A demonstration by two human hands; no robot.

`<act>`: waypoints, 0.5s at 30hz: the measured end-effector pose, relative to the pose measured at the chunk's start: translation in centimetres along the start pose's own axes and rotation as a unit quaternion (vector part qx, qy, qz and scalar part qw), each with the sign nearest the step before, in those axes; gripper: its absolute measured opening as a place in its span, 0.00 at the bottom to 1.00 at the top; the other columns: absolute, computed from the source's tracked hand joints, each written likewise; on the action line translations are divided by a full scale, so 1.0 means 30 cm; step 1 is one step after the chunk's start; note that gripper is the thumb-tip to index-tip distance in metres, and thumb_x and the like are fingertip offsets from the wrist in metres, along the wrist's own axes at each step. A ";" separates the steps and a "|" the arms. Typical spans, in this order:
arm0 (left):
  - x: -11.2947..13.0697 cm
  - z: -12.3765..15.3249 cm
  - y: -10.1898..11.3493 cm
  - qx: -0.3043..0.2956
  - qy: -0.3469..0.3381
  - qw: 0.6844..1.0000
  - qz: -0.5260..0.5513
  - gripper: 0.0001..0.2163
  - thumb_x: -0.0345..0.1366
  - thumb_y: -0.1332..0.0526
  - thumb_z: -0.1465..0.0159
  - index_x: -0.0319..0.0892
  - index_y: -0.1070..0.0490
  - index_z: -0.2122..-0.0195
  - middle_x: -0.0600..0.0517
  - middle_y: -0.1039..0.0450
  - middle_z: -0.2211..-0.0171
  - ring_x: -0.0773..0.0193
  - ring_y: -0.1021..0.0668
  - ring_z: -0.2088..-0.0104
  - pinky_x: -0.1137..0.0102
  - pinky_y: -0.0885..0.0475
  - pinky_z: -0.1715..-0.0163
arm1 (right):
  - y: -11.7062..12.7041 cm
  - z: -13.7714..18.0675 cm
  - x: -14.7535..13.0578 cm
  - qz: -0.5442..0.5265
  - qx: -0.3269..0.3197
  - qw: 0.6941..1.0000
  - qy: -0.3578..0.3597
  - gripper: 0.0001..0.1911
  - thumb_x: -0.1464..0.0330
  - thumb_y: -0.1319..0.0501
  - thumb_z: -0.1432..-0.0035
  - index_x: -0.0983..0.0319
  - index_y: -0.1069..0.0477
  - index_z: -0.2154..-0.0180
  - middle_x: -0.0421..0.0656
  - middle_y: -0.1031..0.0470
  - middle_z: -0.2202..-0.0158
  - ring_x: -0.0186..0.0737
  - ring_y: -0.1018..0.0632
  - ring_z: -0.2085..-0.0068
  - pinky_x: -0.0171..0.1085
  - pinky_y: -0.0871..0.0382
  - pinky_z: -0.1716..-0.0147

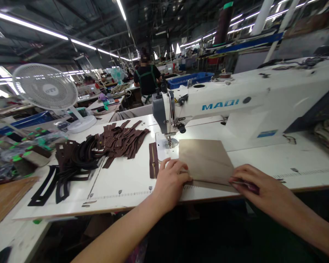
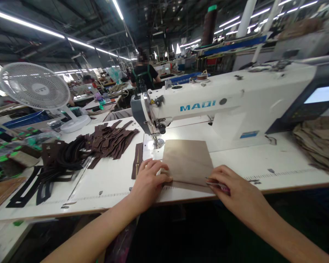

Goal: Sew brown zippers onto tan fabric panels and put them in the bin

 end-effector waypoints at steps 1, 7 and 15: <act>0.006 -0.001 -0.004 0.007 -0.024 0.999 -0.028 0.10 0.24 0.39 0.39 0.48 0.24 0.66 0.54 0.28 0.56 0.60 0.29 0.52 0.58 0.43 0.43 | -0.001 0.015 -0.012 0.030 0.010 0.999 0.009 0.13 0.65 0.48 0.41 0.56 0.26 0.63 0.43 0.28 0.53 0.37 0.23 0.69 0.33 0.29 0.76; -0.010 -0.074 -0.023 -0.035 -0.052 0.983 -0.172 0.05 0.29 0.40 0.40 0.39 0.25 0.66 0.49 0.25 0.62 0.54 0.28 0.53 0.56 0.47 0.39 | -0.073 0.106 -0.147 0.169 0.075 0.976 0.118 0.30 0.75 0.51 0.48 0.61 0.34 0.43 0.44 0.37 0.39 0.41 0.21 0.64 0.35 0.25 0.73; -0.048 -0.134 -0.035 -0.113 0.044 0.985 -0.121 0.34 0.61 0.43 0.41 0.31 0.28 0.51 0.38 0.27 0.50 0.46 0.31 0.44 0.50 0.56 0.36 | -0.135 0.119 -0.250 0.120 0.059 0.962 0.238 0.28 0.78 0.51 0.45 0.72 0.36 0.43 0.55 0.37 0.41 0.39 0.21 0.69 0.35 0.25 0.72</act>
Point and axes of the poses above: each hand's wrist, its own z-axis away from the middle knuckle, its own y-axis out of the back of the hand, x = y × z, the point moved 4 cm from there along -z, towards the middle knuckle
